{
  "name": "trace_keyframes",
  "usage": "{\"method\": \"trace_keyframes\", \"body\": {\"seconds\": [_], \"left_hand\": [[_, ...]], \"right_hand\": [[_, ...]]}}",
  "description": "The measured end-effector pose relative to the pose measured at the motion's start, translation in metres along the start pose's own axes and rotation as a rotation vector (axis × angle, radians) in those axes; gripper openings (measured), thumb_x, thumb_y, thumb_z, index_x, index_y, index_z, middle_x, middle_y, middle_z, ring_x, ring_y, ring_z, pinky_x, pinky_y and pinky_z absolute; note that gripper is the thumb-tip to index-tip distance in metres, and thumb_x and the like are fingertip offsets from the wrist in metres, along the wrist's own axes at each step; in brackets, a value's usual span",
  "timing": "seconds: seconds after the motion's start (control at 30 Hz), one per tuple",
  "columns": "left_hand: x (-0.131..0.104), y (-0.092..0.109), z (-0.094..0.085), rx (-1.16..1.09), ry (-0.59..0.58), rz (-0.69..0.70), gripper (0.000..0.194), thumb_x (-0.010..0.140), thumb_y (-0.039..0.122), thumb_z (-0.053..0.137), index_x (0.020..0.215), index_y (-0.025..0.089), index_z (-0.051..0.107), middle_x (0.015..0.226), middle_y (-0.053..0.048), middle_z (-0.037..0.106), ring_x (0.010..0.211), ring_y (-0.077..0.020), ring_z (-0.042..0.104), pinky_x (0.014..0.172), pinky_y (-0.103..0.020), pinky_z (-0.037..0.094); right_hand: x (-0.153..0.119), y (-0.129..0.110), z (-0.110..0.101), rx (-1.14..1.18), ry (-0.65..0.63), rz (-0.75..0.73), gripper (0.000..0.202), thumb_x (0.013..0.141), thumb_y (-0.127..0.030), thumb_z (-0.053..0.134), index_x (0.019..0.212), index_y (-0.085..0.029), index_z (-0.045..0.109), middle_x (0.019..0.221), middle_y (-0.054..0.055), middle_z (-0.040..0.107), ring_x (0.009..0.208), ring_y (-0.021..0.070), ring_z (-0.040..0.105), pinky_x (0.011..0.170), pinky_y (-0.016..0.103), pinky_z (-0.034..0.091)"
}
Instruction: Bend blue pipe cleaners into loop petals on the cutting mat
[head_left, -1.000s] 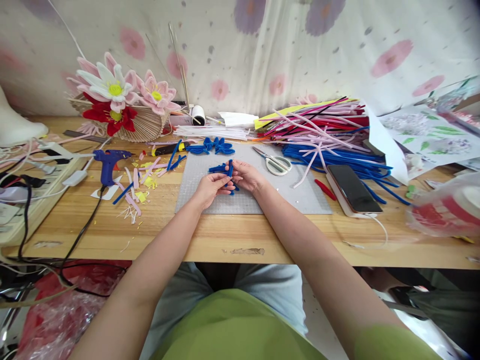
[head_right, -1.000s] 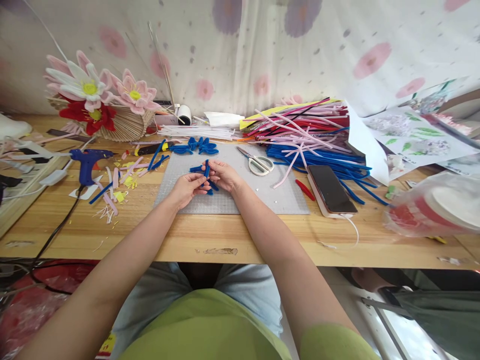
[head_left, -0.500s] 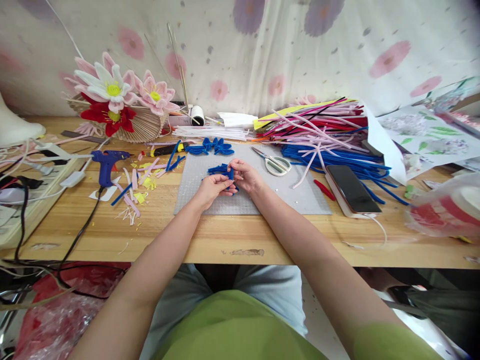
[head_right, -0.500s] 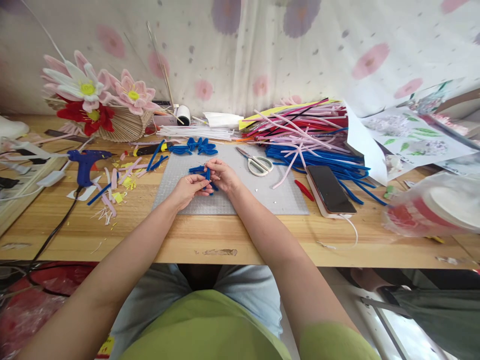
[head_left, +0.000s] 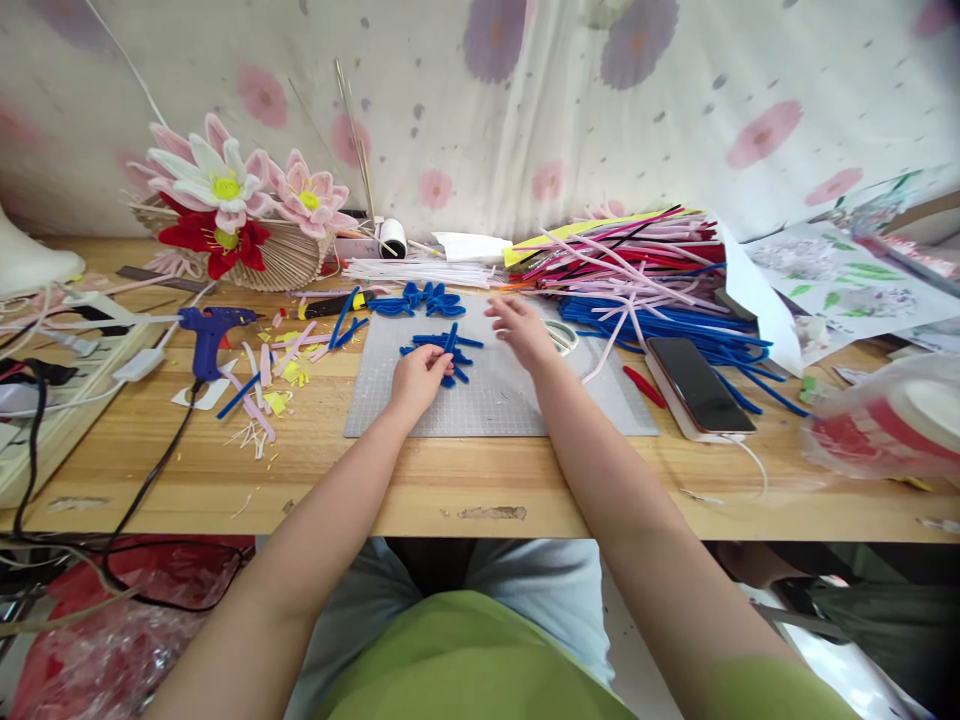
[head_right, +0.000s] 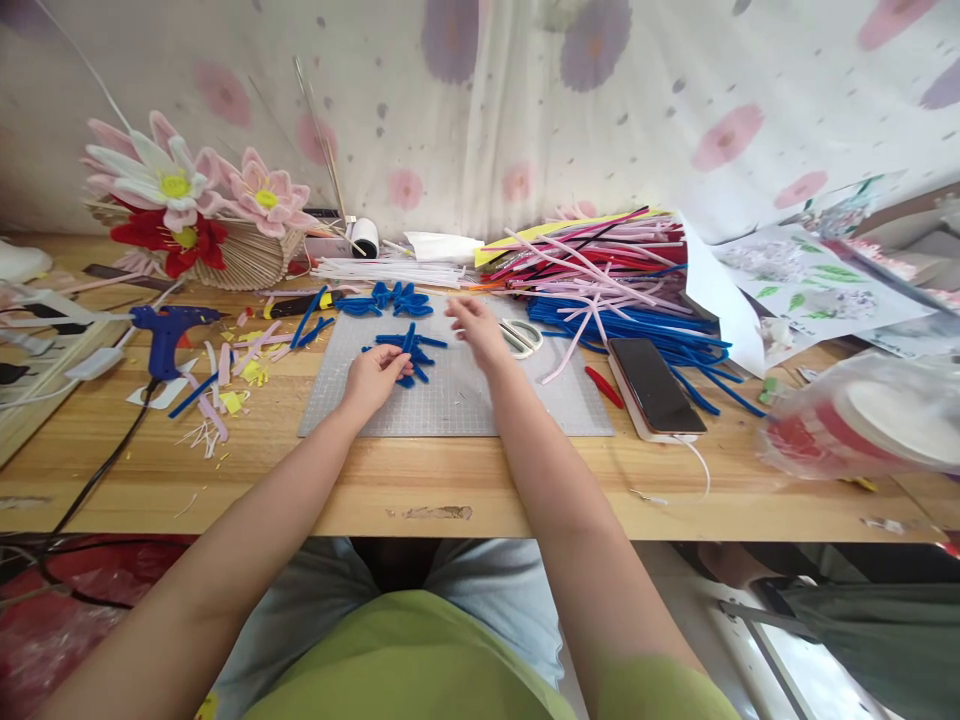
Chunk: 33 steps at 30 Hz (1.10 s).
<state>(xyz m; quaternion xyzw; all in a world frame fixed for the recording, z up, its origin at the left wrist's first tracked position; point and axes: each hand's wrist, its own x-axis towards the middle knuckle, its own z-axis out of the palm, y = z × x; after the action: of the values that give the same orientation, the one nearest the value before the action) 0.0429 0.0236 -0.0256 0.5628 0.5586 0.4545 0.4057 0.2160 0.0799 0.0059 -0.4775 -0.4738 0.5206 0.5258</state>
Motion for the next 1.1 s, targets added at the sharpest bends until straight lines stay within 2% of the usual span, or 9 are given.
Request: {"method": "trace_keyframes", "body": {"seconds": [0.1,0.17,0.33,0.47,0.6,0.7,0.9,0.97,1.1], "left_hand": [[0.004,-0.001,-0.004,0.177,0.073,0.215,0.027,0.077,0.023,0.057,0.103,0.018,0.061,0.107,-0.01,0.064,0.1,-0.0191,0.06,0.088,-0.033,0.047],[0.005,0.0,-0.008,0.26,0.119,0.324,0.036,0.076,0.021,0.057,0.111,0.019,0.057,0.121,-0.011,0.056,0.108,-0.0197,0.054,0.091,-0.033,0.044],[-0.003,0.008,-0.018,0.41,0.157,0.36,0.033,0.072,0.005,0.045,0.098,0.018,0.06,0.096,-0.006,0.063,0.085,-0.015,0.059,0.079,-0.027,0.047],[-0.012,0.01,-0.027,0.538,-0.086,0.208,0.034,0.067,0.006,0.046,0.092,0.022,0.062,0.073,0.001,0.065,0.069,-0.0145,0.059,0.074,-0.028,0.048],[-0.011,0.005,-0.025,0.525,-0.223,0.344,0.053,0.065,0.004,0.046,0.113,0.022,0.059,0.11,-0.004,0.065,0.104,-0.0184,0.057,0.097,-0.035,0.042],[-0.008,0.003,-0.02,0.498,-0.201,0.467,0.057,0.068,0.007,0.049,0.123,0.02,0.053,0.134,-0.006,0.048,0.125,-0.0209,0.042,0.107,-0.04,0.031],[-0.005,0.001,-0.012,0.483,0.037,0.471,0.043,0.073,0.009,0.049,0.114,0.018,0.059,0.123,-0.009,0.054,0.116,-0.0211,0.048,0.104,-0.039,0.036],[-0.005,0.002,-0.008,0.5,0.025,0.492,0.041,0.073,0.008,0.048,0.111,0.018,0.06,0.121,-0.009,0.055,0.115,-0.0212,0.048,0.103,-0.039,0.036],[-0.007,0.002,0.001,0.523,-0.026,0.518,0.041,0.073,0.006,0.047,0.11,0.016,0.06,0.12,-0.009,0.056,0.114,-0.0209,0.049,0.102,-0.038,0.037]], "right_hand": [[0.021,-0.008,-0.05,-0.386,0.383,-0.079,0.015,0.075,-0.024,0.053,0.086,-0.014,0.058,0.082,0.004,0.061,0.063,0.0094,0.05,0.059,0.023,0.04],[0.031,-0.01,-0.081,-0.699,0.488,-0.091,0.017,0.075,-0.019,0.051,0.087,-0.013,0.061,0.085,0.007,0.063,0.074,0.015,0.054,0.068,0.028,0.042],[0.04,-0.006,-0.124,-1.459,0.314,-0.035,0.029,0.072,-0.009,0.05,0.096,-0.017,0.065,0.107,0.012,0.06,0.101,0.0244,0.052,0.082,0.036,0.04],[0.041,-0.001,-0.128,-1.644,0.24,-0.052,0.028,0.074,-0.01,0.049,0.097,-0.016,0.064,0.109,0.014,0.059,0.107,0.0256,0.049,0.084,0.038,0.039],[0.041,-0.004,-0.123,-1.553,0.333,-0.02,0.023,0.074,-0.017,0.05,0.093,-0.018,0.064,0.105,0.011,0.06,0.099,0.024,0.054,0.078,0.037,0.04],[0.042,-0.006,-0.121,-1.493,0.357,0.008,0.019,0.074,-0.021,0.052,0.088,-0.018,0.064,0.1,0.01,0.062,0.093,0.0226,0.055,0.075,0.035,0.04],[0.038,-0.004,-0.115,-1.561,0.356,-0.154,0.018,0.077,-0.019,0.048,0.087,-0.017,0.063,0.102,0.011,0.063,0.101,0.0261,0.052,0.078,0.036,0.038],[0.037,-0.004,-0.109,-1.62,0.322,-0.209,0.02,0.079,-0.017,0.045,0.089,-0.016,0.063,0.101,0.013,0.063,0.101,0.0274,0.052,0.08,0.038,0.038],[0.041,-0.006,-0.098,-1.618,0.298,-0.072,0.029,0.08,-0.011,0.04,0.102,-0.013,0.058,0.096,0.017,0.064,0.088,0.0268,0.059,0.072,0.036,0.04]]}}
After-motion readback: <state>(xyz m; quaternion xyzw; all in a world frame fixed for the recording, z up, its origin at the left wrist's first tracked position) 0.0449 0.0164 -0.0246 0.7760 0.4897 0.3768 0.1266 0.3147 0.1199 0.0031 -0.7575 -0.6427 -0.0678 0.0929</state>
